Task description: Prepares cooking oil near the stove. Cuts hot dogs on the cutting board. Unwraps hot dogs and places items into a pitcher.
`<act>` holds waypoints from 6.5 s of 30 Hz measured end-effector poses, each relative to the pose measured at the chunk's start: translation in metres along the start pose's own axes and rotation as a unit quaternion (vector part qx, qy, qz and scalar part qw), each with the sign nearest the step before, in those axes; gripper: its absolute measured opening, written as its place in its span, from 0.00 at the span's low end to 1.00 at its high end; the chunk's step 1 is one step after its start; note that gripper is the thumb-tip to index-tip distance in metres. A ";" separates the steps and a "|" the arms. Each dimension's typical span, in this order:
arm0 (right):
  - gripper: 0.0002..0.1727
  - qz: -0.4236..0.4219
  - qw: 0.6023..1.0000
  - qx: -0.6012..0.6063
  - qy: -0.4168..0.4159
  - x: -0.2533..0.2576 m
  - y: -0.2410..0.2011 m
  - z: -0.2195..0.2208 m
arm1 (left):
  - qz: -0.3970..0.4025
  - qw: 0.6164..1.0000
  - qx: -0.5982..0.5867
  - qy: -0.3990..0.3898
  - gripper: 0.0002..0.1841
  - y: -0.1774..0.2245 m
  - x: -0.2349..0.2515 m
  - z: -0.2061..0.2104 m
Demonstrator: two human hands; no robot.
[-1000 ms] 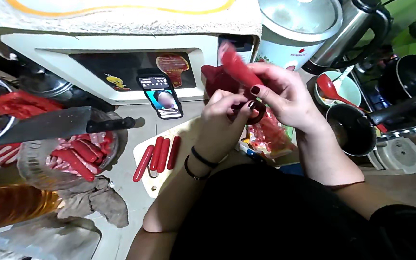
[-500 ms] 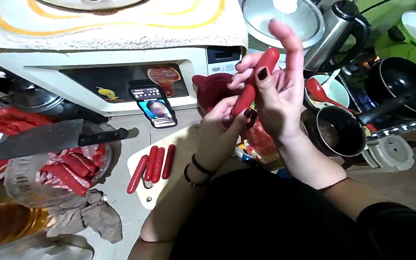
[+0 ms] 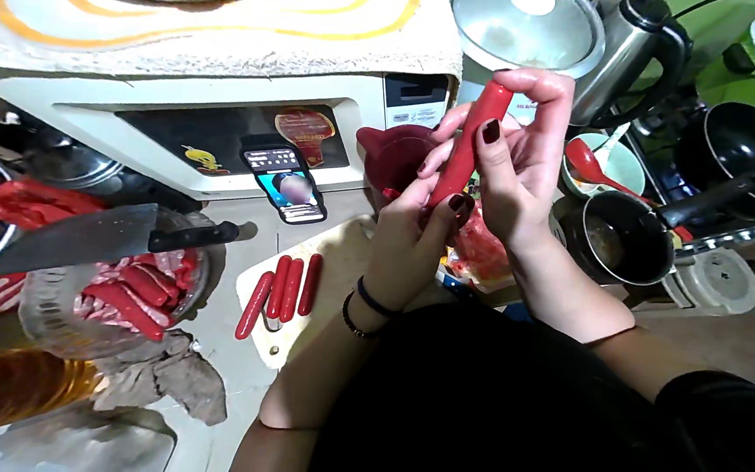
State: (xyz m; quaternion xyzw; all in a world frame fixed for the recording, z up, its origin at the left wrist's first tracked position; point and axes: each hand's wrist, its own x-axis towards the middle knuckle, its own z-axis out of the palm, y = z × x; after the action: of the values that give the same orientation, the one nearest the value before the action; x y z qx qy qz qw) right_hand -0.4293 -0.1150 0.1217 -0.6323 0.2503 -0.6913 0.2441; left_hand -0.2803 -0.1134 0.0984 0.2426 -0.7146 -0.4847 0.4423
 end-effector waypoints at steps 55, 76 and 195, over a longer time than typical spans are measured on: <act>0.20 0.053 0.997 -0.009 -0.057 -0.007 -0.006 0.002 | -0.080 0.961 -0.265 -0.006 0.19 0.005 0.008 0.003; 0.19 0.358 0.822 -0.427 -0.116 -0.024 -0.026 -0.096 | -0.179 0.968 0.178 0.008 0.24 -0.015 -0.082 -0.126; 0.19 0.161 0.977 0.057 0.126 0.042 -0.014 -0.043 | -0.020 0.995 0.019 -0.098 0.17 -0.009 0.002 -0.028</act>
State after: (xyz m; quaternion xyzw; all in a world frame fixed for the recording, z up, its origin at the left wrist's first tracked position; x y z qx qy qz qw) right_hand -0.4756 -0.1308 0.1593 -0.4769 0.3379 -0.7301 0.3541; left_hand -0.2582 -0.1320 0.0949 0.2165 -0.7584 -0.5012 0.3561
